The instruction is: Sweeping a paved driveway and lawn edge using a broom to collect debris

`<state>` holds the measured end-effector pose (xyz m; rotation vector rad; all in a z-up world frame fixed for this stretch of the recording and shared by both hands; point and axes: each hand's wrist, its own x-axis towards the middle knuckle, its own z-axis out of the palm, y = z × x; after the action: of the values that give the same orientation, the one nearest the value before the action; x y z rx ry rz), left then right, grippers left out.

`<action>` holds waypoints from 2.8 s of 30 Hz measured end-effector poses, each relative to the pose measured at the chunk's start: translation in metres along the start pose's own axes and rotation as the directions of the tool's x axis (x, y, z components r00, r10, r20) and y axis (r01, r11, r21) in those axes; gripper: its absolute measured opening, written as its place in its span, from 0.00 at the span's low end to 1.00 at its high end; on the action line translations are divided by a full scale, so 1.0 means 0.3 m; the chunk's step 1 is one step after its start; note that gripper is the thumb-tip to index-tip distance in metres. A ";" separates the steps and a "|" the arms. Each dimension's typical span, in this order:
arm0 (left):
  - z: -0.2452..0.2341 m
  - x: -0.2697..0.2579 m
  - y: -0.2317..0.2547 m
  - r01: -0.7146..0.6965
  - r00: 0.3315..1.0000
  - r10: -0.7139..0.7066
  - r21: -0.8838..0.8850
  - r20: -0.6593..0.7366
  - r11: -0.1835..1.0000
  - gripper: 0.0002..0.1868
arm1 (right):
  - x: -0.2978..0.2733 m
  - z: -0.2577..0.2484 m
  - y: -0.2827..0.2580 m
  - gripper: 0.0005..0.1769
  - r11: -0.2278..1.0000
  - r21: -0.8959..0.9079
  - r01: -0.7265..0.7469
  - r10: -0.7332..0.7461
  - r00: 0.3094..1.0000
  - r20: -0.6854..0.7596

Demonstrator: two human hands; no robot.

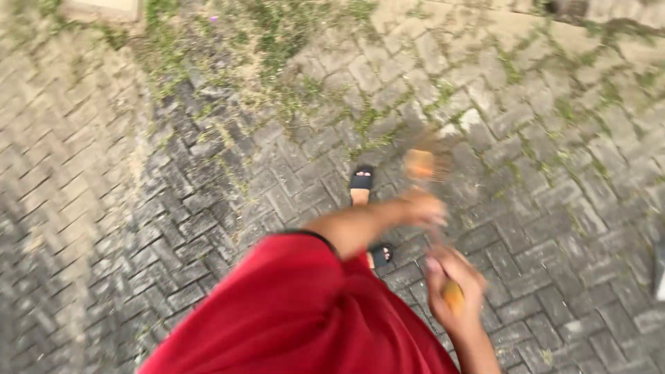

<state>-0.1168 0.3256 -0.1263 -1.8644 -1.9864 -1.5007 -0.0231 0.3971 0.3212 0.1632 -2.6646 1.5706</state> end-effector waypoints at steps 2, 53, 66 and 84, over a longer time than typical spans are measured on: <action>-0.319 -0.265 0.030 0.203 0.974 -0.218 0.175 0.069 0.963 0.14 | 0.138 0.107 -0.016 0.09 0.972 0.235 0.019 -0.038 0.996 0.077; -1.269 -0.012 -0.789 0.557 0.819 -0.573 0.220 0.014 0.801 0.19 | 1.503 0.107 0.110 0.06 0.857 0.508 0.083 -0.133 0.989 0.062; -1.557 1.110 -0.545 0.482 0.874 -0.484 0.064 0.035 0.874 0.09 | 1.563 -0.535 -0.195 0.24 0.997 0.063 -0.034 0.032 0.999 0.029; -1.350 1.247 -0.868 0.745 0.627 -0.779 0.275 0.022 0.607 0.23 | 1.861 -0.782 0.353 0.11 0.912 0.372 0.174 -0.286 0.919 0.271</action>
<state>-0.6513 0.3971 0.1583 -1.0385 -3.1157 -1.1227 -0.5933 0.6150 0.3940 0.7851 -2.4249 2.0562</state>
